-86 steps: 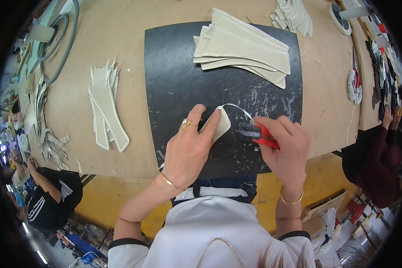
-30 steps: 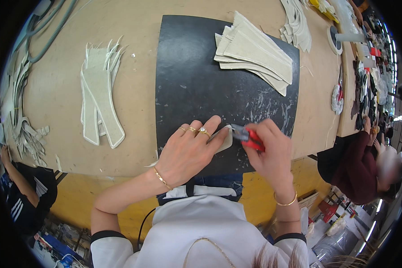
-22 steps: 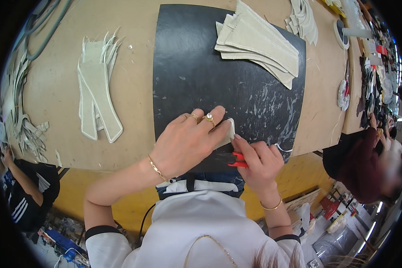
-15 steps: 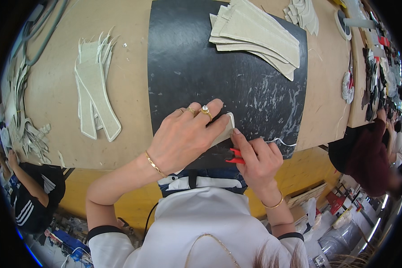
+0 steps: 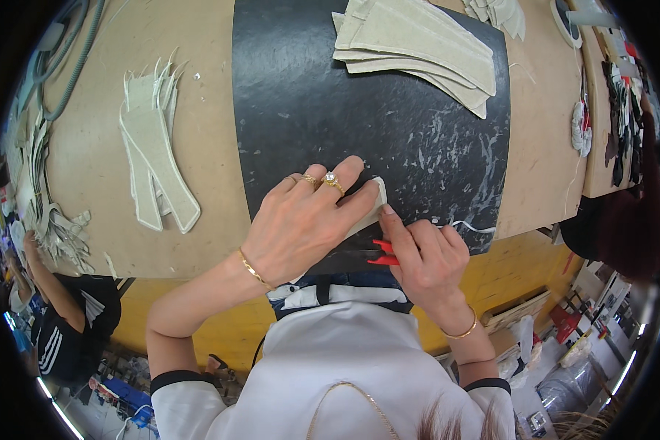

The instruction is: The person uses a red seam ripper to trim loose threads from the edges of light-colored fabric pieces on a black cutting mat. The person handles each piece one at a time, removes threads, and places the finished pieces into a growing stack.

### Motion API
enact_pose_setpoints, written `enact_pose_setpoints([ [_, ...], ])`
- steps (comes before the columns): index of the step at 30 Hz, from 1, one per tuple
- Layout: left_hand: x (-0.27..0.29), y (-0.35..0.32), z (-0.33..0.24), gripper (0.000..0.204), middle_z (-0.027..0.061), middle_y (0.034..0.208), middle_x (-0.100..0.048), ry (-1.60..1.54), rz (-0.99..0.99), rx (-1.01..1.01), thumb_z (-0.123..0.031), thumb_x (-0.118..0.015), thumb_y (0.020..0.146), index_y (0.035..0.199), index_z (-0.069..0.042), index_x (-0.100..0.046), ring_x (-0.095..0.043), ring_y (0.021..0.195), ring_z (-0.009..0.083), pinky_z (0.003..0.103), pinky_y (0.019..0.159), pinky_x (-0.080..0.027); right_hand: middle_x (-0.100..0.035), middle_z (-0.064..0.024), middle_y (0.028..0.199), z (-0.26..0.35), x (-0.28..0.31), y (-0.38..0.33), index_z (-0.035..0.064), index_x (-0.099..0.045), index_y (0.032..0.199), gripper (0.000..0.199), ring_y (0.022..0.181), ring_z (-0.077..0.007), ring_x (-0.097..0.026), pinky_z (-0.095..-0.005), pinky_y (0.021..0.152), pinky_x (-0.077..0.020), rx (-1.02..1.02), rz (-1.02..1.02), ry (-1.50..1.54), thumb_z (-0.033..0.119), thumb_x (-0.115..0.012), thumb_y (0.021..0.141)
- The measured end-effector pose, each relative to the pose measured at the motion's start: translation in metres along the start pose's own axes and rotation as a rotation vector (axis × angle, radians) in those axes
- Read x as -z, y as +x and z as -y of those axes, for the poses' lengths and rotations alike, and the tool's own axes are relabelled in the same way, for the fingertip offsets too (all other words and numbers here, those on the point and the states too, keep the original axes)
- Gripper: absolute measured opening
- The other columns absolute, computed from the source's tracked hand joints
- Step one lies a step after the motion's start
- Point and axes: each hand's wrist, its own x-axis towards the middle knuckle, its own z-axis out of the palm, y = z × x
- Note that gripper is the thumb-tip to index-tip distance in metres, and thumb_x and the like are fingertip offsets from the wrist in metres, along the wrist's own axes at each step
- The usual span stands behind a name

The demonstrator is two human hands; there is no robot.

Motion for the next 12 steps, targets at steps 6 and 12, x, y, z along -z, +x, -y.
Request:
enact_pose_setpoints([
  [6, -0.005, -0.001, 0.005, 0.029, -0.0011, 0.109, -0.055, 0.081, -0.105, -0.115, -0.018, -0.065, 0.078, 0.107, -0.018, -0.067, -0.054, 0.082, 0.0145, 0.026, 0.063, -0.046, -0.044, 0.0000, 0.068, 0.013, 0.017, 0.006, -0.0035, -0.066, 0.118, 0.045, 0.052, -0.0108, -0.046, -0.0270, 0.050, -0.0332, -0.053, 0.261, 0.025, 0.009, -0.067, 0.076],
  [12, -0.005, 0.002, 0.019, 0.036, -0.0011, 0.123, -0.055, 0.103, -0.089, -0.153, -0.024, -0.067, 0.078, 0.114, -0.021, -0.070, -0.051, 0.104, 0.0196, 0.034, 0.081, -0.042, -0.054, -0.0022, 0.074, 0.019, 0.032, 0.019, -0.0081, -0.058, 0.129, 0.057, 0.056, -0.0105, -0.059, -0.0252, 0.055, -0.0414, -0.112, 0.563, 0.072, 0.007, -0.063, 0.074],
])
